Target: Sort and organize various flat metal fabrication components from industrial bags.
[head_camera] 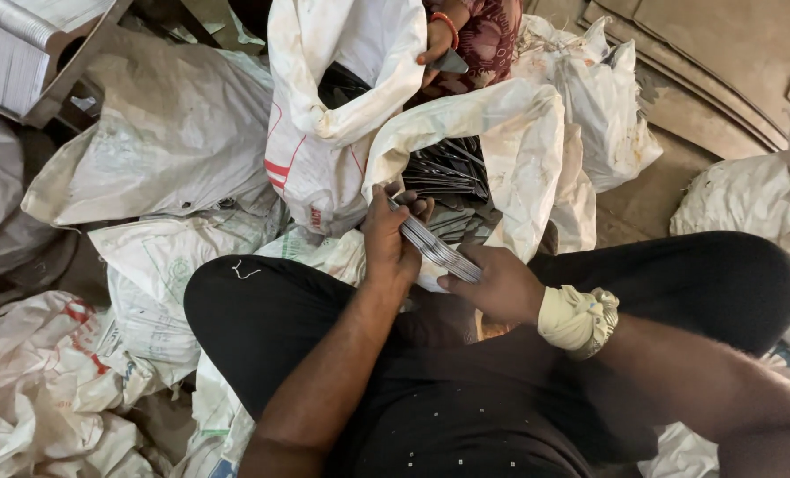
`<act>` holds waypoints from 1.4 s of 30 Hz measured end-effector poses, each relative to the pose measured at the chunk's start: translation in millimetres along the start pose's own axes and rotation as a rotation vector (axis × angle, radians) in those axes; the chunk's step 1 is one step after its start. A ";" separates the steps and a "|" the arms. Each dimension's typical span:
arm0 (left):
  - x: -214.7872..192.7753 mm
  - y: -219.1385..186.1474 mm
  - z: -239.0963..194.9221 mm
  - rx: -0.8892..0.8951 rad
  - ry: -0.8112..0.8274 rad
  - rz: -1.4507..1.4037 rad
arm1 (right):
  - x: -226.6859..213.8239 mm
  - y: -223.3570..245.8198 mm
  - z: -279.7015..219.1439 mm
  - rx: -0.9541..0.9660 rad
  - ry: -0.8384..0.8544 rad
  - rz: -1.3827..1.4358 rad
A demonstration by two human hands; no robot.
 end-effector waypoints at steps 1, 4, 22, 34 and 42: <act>4.1 -3.2 -2.0 0.000 -0.001 0.000 | -3.2 5.5 -2.5 0.001 0.001 0.000; 27.3 -6.8 -9.6 -0.091 0.027 -0.112 | -15.5 20.5 -7.3 0.029 -0.002 0.039; 28.9 -9.2 0.2 -0.121 0.150 -0.202 | -37.9 24.7 25.5 -0.244 0.031 -0.095; 52.6 -130.9 49.6 0.342 -0.133 -0.061 | -75.1 9.0 22.4 -0.223 -0.302 -0.061; 69.5 -214.8 91.8 0.706 -0.216 -0.051 | -71.0 -3.3 20.8 -0.177 -0.310 -0.109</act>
Point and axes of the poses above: each hand's wrist, its own z-axis towards the middle knuckle, its own x-axis out of the palm, y = z × x, the point moved 9 cm from there along z, towards the middle knuckle, and after that the axes turned 7 degrees about -z, right-handed, at the moved point
